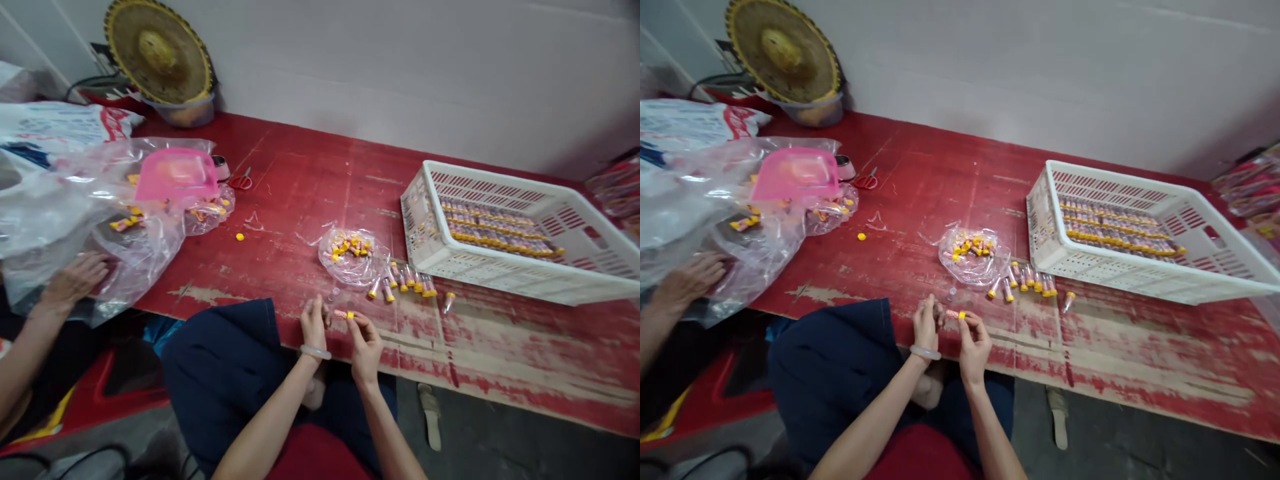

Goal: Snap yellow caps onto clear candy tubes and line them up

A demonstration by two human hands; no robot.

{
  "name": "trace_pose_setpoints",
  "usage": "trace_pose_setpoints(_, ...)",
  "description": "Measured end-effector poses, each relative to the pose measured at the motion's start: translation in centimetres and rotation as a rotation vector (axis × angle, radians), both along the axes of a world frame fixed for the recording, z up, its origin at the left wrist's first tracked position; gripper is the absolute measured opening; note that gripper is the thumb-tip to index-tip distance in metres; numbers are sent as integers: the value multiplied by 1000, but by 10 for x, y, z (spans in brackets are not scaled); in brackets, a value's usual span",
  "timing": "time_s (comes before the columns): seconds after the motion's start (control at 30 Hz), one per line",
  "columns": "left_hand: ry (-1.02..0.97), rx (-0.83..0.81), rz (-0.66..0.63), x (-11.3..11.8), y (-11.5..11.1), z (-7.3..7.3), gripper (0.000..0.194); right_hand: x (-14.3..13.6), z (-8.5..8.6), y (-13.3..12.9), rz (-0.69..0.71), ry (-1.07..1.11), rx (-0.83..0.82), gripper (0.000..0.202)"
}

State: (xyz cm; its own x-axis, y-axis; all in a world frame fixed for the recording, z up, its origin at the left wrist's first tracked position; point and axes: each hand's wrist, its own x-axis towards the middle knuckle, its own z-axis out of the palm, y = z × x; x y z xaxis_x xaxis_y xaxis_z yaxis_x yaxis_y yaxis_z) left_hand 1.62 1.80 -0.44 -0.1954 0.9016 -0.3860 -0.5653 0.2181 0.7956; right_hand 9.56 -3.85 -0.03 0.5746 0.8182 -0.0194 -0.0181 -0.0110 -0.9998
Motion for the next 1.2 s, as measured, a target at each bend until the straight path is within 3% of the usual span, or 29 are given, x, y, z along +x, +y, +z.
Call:
trace_pose_setpoints(0.17, 43, 54, -81, 1, -6, 7, 36, 17, 12, 6, 8, -5, 15, 23)
trace_pose_setpoints(0.43, -14, 177, -435, -8, -18, 35, 38, 26, 15, 8, 48, 177, 35, 17)
trace_pose_setpoints(0.67, 176, 53, -506, -13, -21, 46, 40, 40, 23, 2, 164, 118, 68, 11)
trace_pose_setpoints(0.87, 263, -84, -603, -11, -25, 47, 56, 38, 36, 0, 233, 47, 96, 12)
trace_pose_setpoints(0.97, 213, -41, -576, -12, -29, 51, 47, 41, 46, 7, 199, 87, 93, 21)
trace_pose_setpoints(1.07, 204, 14, -632, -14, -35, 60, 42, 47, 58, 20, 122, 179, 87, 37)
trace_pose_setpoints(1.2, 263, 94, -710, -15, -44, 72, 35, 51, 69, 34, 275, 299, -9, 60)
